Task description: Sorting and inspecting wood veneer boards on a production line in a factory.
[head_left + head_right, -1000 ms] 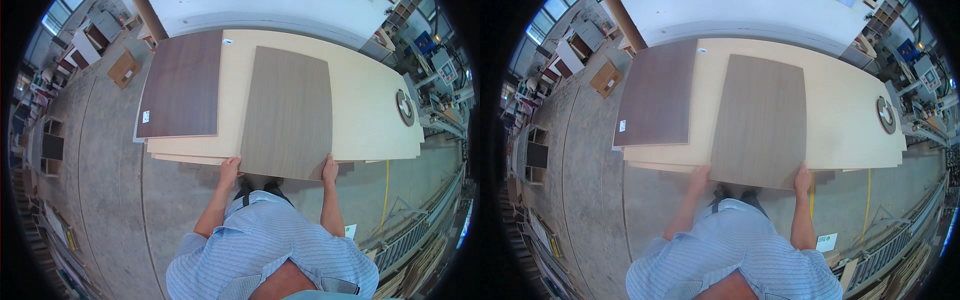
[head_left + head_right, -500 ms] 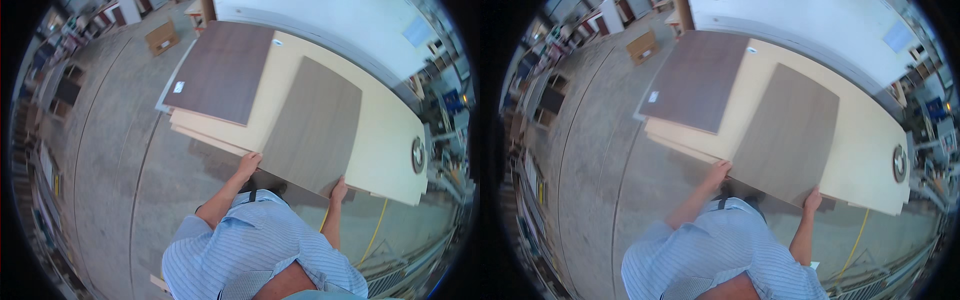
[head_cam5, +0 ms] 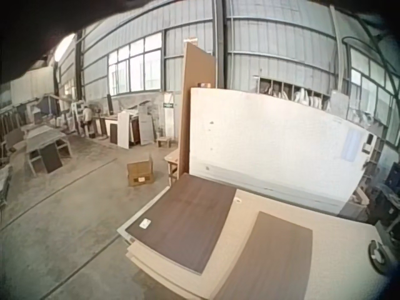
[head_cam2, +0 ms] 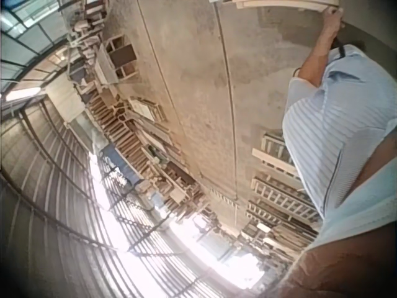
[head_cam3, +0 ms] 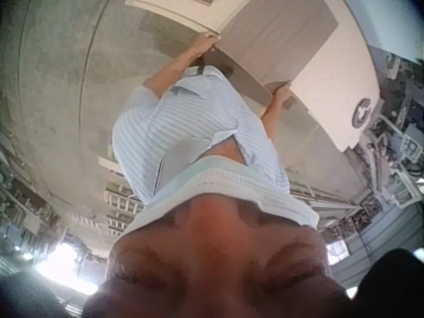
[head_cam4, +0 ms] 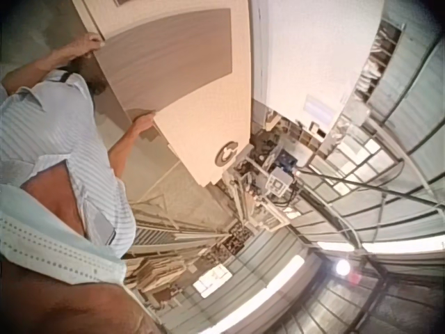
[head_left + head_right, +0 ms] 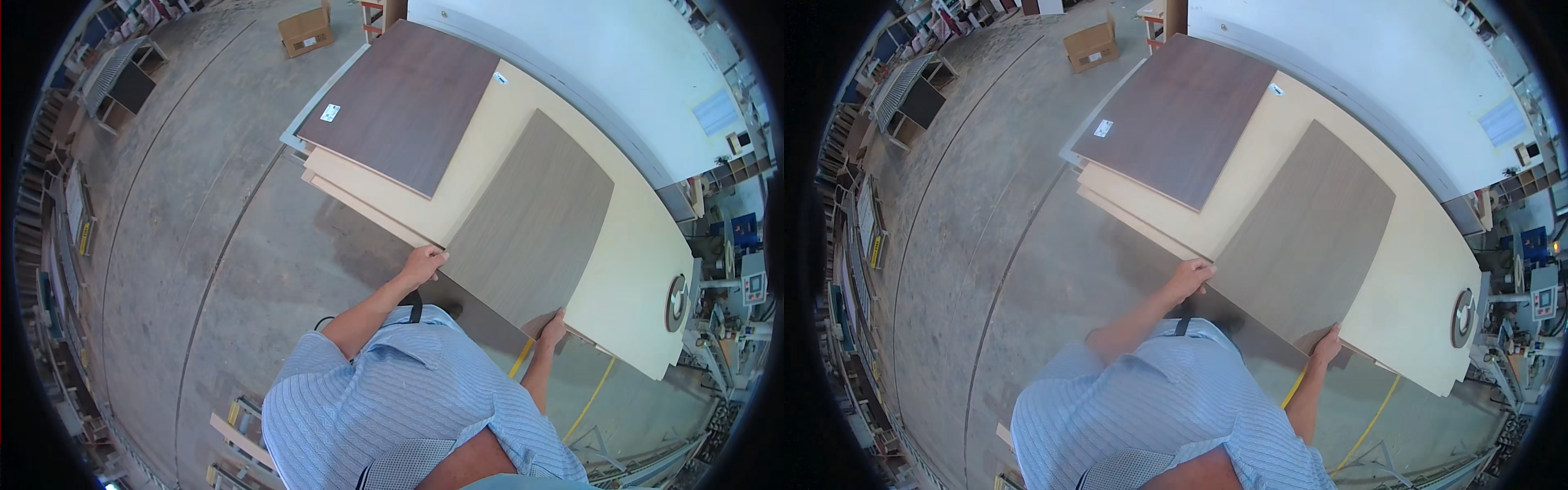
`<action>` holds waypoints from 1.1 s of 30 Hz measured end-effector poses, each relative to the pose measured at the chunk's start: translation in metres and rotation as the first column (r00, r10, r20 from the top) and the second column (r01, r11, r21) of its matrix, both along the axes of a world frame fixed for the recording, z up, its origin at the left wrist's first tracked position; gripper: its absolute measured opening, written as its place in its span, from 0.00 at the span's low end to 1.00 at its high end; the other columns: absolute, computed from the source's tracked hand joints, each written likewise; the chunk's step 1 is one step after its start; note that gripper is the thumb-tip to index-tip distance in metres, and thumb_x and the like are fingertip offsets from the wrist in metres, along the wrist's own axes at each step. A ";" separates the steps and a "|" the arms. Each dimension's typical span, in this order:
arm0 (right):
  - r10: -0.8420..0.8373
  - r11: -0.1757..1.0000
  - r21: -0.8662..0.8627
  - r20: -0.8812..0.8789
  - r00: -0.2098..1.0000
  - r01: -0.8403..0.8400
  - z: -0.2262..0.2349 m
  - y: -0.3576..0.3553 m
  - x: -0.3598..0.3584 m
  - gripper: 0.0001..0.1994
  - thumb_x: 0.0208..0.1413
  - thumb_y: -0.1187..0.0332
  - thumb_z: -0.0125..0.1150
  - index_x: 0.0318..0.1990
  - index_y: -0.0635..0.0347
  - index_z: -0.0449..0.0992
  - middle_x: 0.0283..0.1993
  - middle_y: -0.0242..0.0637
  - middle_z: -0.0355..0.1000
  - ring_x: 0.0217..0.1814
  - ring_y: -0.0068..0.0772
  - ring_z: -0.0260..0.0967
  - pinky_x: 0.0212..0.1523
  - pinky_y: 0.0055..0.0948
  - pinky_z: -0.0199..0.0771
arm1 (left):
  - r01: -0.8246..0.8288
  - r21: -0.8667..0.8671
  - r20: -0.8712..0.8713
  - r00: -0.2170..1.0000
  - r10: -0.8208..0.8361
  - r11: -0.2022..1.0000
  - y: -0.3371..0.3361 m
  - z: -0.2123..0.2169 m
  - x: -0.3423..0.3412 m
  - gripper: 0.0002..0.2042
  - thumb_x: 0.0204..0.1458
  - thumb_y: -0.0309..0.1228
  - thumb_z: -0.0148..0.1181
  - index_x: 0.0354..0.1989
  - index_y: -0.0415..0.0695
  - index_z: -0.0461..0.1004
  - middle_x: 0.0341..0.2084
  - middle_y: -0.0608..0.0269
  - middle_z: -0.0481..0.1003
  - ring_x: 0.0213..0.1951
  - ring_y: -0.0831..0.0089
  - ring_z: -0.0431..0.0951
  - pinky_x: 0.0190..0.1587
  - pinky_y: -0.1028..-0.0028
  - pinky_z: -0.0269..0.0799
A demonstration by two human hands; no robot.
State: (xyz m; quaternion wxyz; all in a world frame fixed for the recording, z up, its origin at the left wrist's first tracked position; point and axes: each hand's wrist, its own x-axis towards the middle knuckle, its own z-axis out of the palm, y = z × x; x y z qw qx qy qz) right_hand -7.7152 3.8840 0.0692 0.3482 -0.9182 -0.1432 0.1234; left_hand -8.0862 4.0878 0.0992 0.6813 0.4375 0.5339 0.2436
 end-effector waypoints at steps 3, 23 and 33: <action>-0.015 0.997 -0.082 -0.016 1.000 0.013 0.006 0.000 -0.001 0.37 0.64 0.44 0.38 0.40 0.82 0.75 0.37 0.66 0.75 0.43 0.60 0.73 0.47 0.47 0.68 | 0.021 0.020 -0.021 1.000 -0.021 1.000 0.001 -0.002 0.001 0.16 0.53 0.40 0.61 0.35 0.35 0.77 0.22 0.62 0.73 0.16 0.75 0.73 0.19 0.74 0.69; -0.004 0.990 -0.142 0.024 1.000 0.007 0.020 0.006 -0.018 0.32 0.66 0.47 0.36 0.43 0.74 0.76 0.43 0.66 0.72 0.50 0.65 0.70 0.50 0.51 0.65 | 0.082 0.053 -0.100 0.992 -0.077 0.995 0.004 0.013 -0.002 0.18 0.55 0.44 0.59 0.27 0.38 0.75 0.16 0.67 0.68 0.16 0.78 0.69 0.18 0.74 0.67; 0.180 0.978 -0.122 0.058 0.982 -0.172 0.016 0.001 -0.017 0.29 0.67 0.51 0.34 0.37 0.70 0.76 0.39 0.64 0.72 0.47 0.68 0.68 0.46 0.58 0.63 | 0.092 0.512 -0.328 0.940 0.094 0.854 -0.021 0.018 0.002 0.15 0.56 0.39 0.57 0.27 0.37 0.74 0.18 0.66 0.70 0.22 0.76 0.69 0.26 0.71 0.68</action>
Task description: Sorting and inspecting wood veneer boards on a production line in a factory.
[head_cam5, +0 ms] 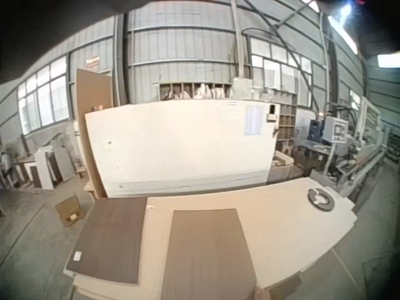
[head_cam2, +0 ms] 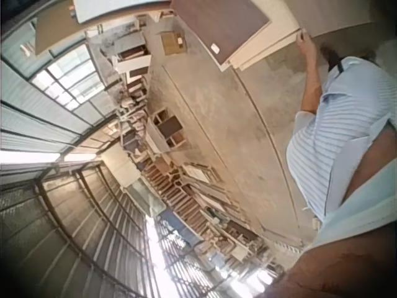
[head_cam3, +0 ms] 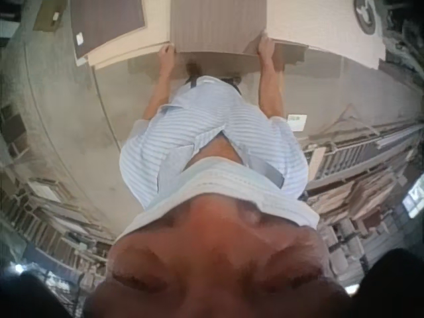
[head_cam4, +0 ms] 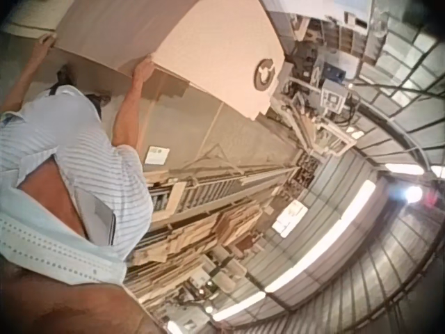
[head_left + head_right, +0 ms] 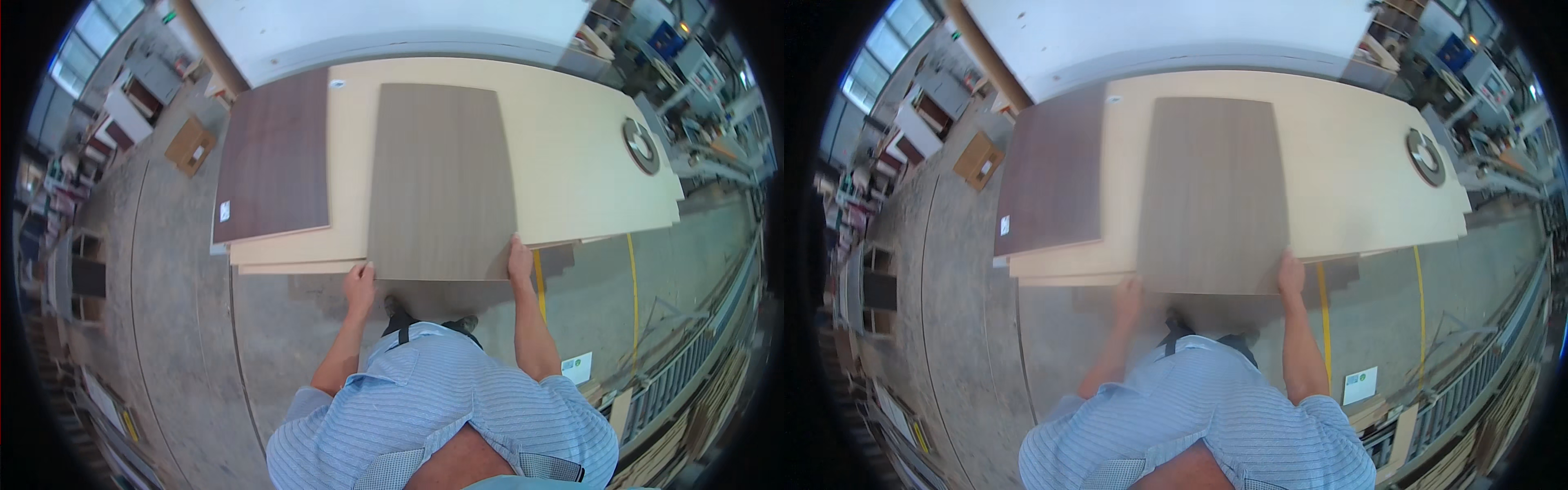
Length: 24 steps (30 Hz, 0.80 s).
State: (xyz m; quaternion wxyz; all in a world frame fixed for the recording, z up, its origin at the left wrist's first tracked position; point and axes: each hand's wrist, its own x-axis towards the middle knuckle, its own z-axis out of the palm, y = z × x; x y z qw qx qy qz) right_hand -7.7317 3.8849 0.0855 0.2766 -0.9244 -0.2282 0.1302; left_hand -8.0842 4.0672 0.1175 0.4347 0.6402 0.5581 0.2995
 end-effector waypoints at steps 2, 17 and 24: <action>0.086 0.993 0.089 -0.055 0.995 -0.081 -0.010 -0.007 0.005 0.28 0.67 0.53 0.35 0.36 0.70 0.76 0.39 0.64 0.72 0.45 0.68 0.68 0.46 0.58 0.64 | -0.050 0.033 -0.085 0.995 0.053 0.998 -0.005 0.001 0.002 0.14 0.55 0.37 0.57 0.29 0.36 0.75 0.21 0.63 0.73 0.27 0.73 0.72 0.33 0.69 0.69; 0.302 0.894 0.433 -0.775 0.556 0.118 0.019 -0.120 -0.010 0.15 0.61 0.57 0.56 0.41 0.61 0.75 0.28 0.34 0.74 0.25 0.22 0.71 0.27 0.22 0.71 | 0.232 0.373 -0.704 0.701 0.111 0.898 -0.076 0.007 0.115 0.34 0.52 0.48 0.59 0.63 0.38 0.61 0.65 0.43 0.58 0.68 0.48 0.51 0.67 0.51 0.44; 0.120 0.867 0.369 -0.806 0.579 0.335 0.009 -0.184 0.046 0.15 0.59 0.58 0.57 0.43 0.63 0.76 0.30 0.36 0.75 0.26 0.23 0.71 0.27 0.23 0.72 | 0.392 0.234 -0.715 0.690 -0.116 0.890 -0.083 -0.006 0.264 0.39 0.57 0.52 0.52 0.68 0.35 0.52 0.70 0.42 0.46 0.72 0.50 0.41 0.69 0.46 0.34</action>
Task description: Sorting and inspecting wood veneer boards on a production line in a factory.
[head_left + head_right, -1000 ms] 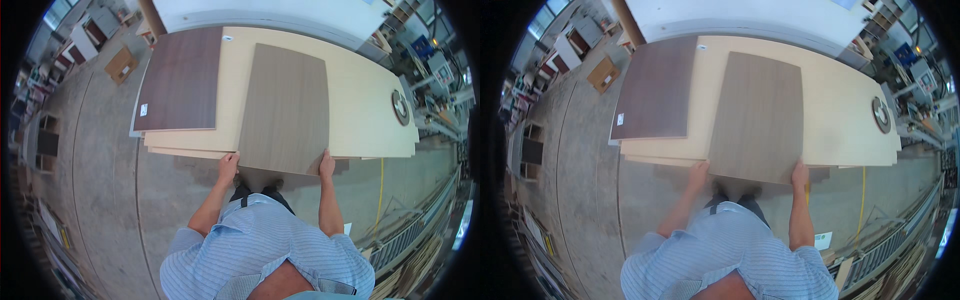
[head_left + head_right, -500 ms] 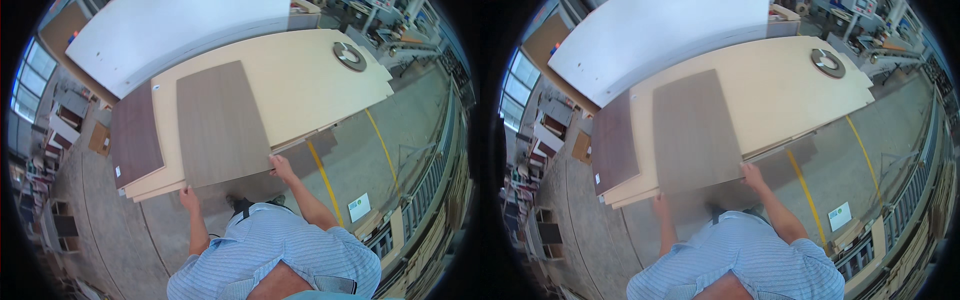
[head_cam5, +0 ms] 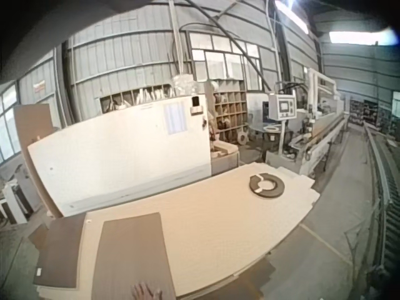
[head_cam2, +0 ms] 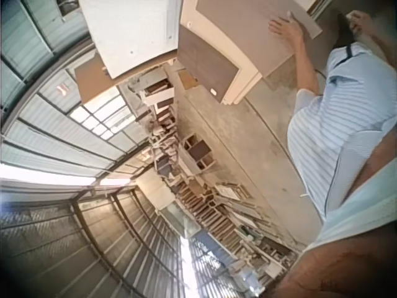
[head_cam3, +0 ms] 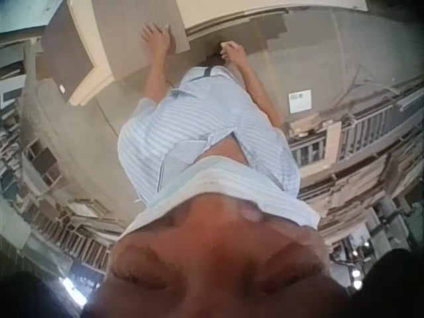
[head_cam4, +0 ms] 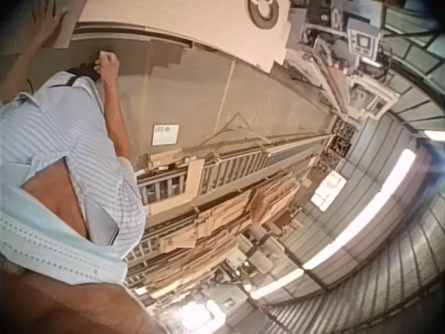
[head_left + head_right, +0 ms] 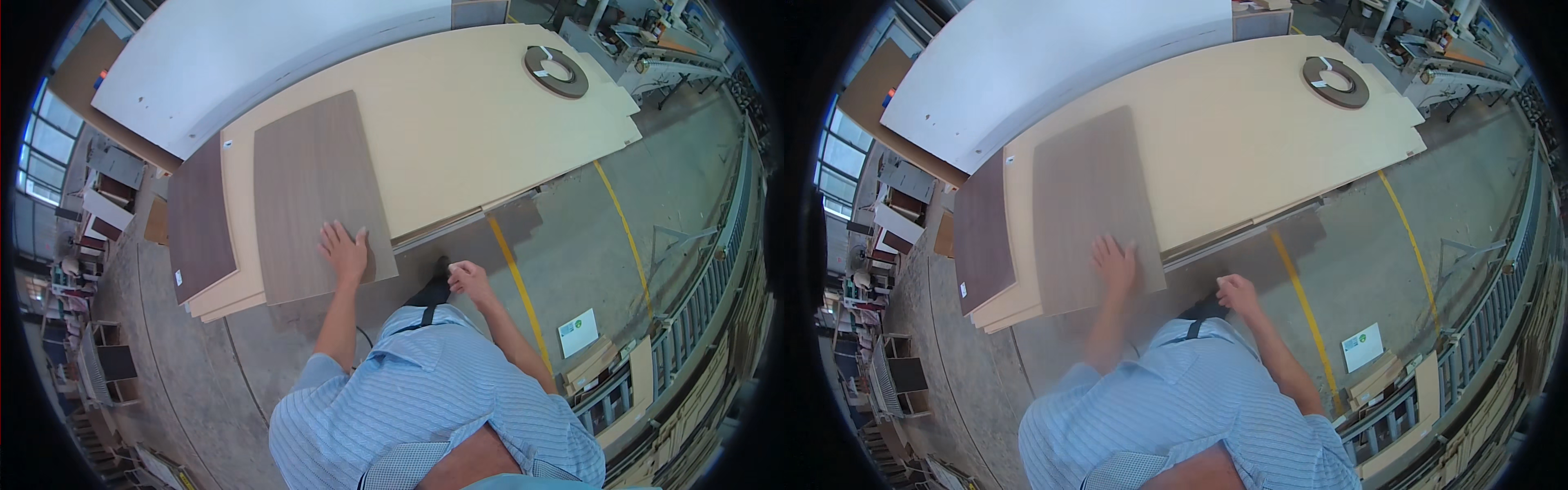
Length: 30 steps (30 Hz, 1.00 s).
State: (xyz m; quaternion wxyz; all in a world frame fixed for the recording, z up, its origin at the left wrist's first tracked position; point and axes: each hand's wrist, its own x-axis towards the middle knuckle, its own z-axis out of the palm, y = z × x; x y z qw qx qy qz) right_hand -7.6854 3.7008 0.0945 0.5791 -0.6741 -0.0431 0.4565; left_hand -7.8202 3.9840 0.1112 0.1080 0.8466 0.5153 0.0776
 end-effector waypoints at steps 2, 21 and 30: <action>-0.038 0.999 -0.017 0.011 0.999 0.038 0.003 -0.016 0.024 0.15 0.59 0.59 0.57 0.42 0.62 0.76 0.29 0.35 0.75 0.26 0.23 0.71 0.27 0.22 0.71 | 0.045 -0.033 0.016 0.999 -0.045 0.998 0.008 -0.002 0.036 0.39 0.57 0.53 0.51 0.69 0.35 0.50 0.70 0.43 0.45 0.72 0.51 0.40 0.69 0.46 0.33; -0.503 0.850 -0.182 -0.008 0.864 0.493 -0.047 -0.179 0.227 0.15 0.59 0.58 0.58 0.44 0.61 0.74 0.31 0.35 0.75 0.26 0.24 0.72 0.29 0.24 0.71 | -0.065 0.266 -0.249 0.959 0.133 0.962 0.080 -0.044 0.223 0.36 0.59 0.53 0.49 0.67 0.37 0.55 0.70 0.45 0.49 0.71 0.50 0.45 0.69 0.49 0.39; -0.433 0.895 -0.154 -0.074 0.898 0.419 -0.066 -0.250 0.336 0.14 0.58 0.58 0.58 0.42 0.59 0.74 0.29 0.33 0.75 0.26 0.23 0.71 0.28 0.24 0.70 | -0.146 0.139 -0.100 0.982 0.161 0.979 -0.031 -0.061 0.287 0.34 0.59 0.49 0.49 0.67 0.38 0.53 0.69 0.44 0.51 0.70 0.48 0.47 0.69 0.50 0.41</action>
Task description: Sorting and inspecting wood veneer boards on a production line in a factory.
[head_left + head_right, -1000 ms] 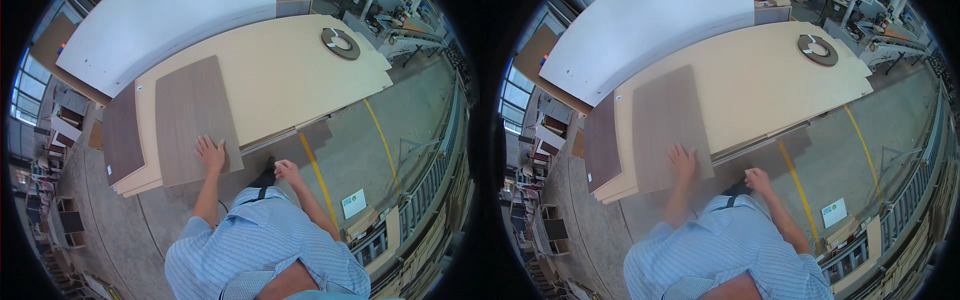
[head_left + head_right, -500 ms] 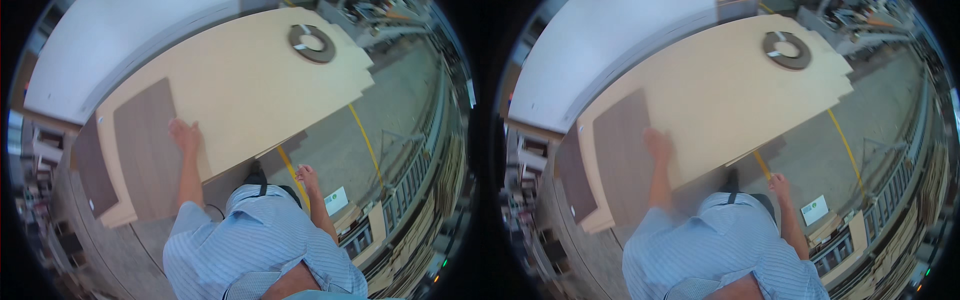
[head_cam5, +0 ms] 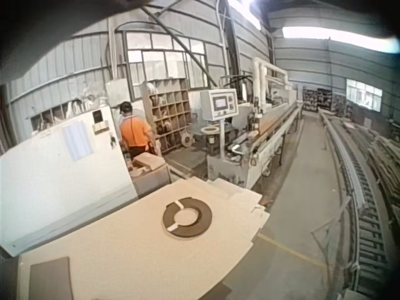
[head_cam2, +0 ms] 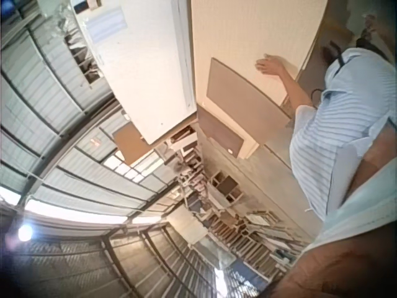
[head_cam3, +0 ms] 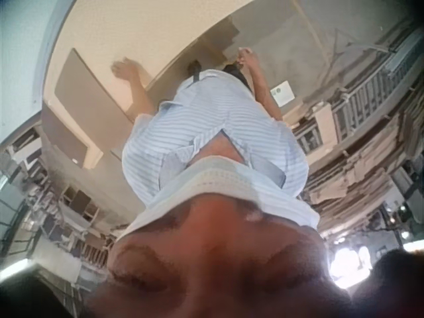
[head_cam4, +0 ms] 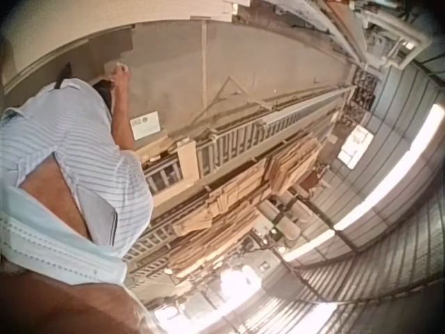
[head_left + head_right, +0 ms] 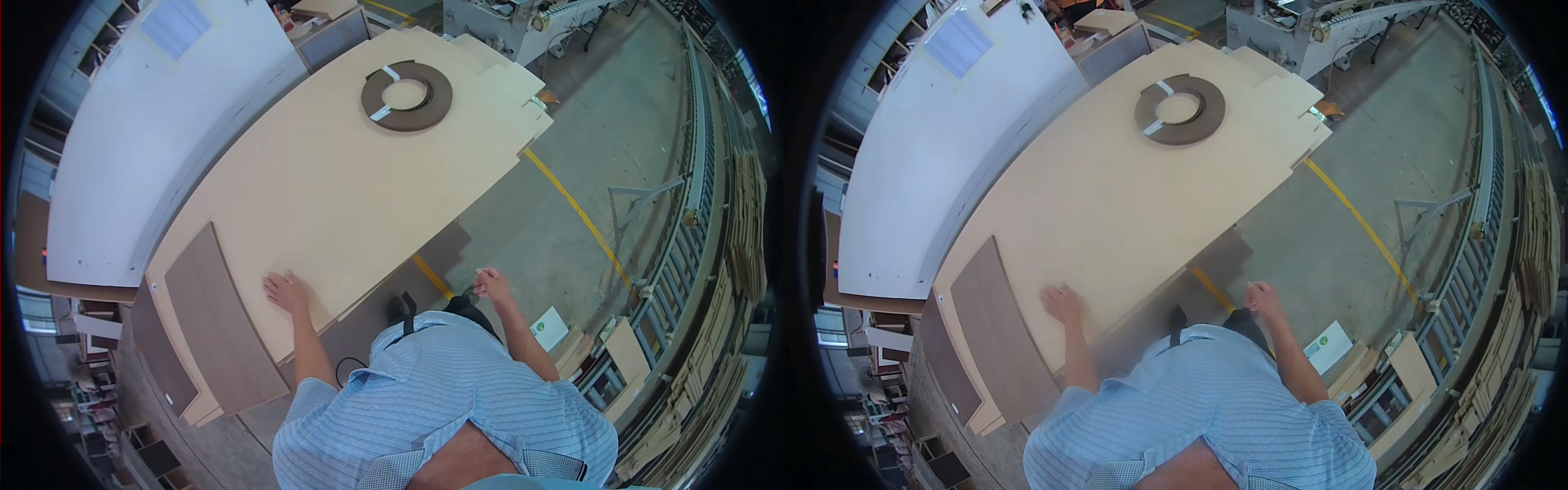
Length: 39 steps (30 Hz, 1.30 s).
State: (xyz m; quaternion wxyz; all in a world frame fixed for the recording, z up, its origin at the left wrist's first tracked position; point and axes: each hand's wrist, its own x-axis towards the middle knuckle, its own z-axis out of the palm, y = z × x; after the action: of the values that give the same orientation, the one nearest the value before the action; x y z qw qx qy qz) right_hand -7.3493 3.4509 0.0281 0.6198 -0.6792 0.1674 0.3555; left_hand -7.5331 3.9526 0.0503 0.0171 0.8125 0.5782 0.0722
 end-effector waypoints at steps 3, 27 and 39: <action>0.027 1.000 -0.006 0.020 0.999 -0.026 -0.009 -0.030 0.043 0.14 0.58 0.58 0.58 0.43 0.59 0.74 0.29 0.33 0.74 0.25 0.23 0.71 0.27 0.24 0.70 | 0.047 -0.088 0.018 0.999 -0.046 0.995 -0.059 0.013 0.033 0.34 0.58 0.47 0.51 0.67 0.38 0.53 0.68 0.44 0.51 0.70 0.48 0.47 0.69 0.50 0.41; -0.080 0.997 0.031 0.157 0.984 0.076 0.029 -0.073 0.288 0.12 0.58 0.62 0.58 0.43 0.62 0.74 0.28 0.35 0.73 0.22 0.23 0.69 0.23 0.21 0.68 | -0.041 -0.036 0.167 0.985 0.046 0.999 -0.126 0.015 0.281 0.33 0.58 0.45 0.51 0.66 0.36 0.54 0.69 0.43 0.50 0.71 0.50 0.43 0.69 0.46 0.36; -0.104 0.992 0.102 0.253 0.962 0.080 0.027 -0.100 0.405 0.10 0.59 0.64 0.57 0.41 0.62 0.74 0.27 0.34 0.73 0.24 0.22 0.69 0.24 0.21 0.67 | 0.077 -0.020 0.261 0.963 -0.069 0.997 -0.197 -0.002 0.300 0.27 0.54 0.36 0.57 0.61 0.38 0.62 0.65 0.46 0.58 0.68 0.51 0.53 0.69 0.52 0.44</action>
State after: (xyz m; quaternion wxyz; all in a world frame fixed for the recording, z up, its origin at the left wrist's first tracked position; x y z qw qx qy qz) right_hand -6.9447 3.3512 0.0547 0.6823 -0.6823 0.1006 0.2425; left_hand -7.2335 3.7560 0.0483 0.1076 0.8165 0.5416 0.1687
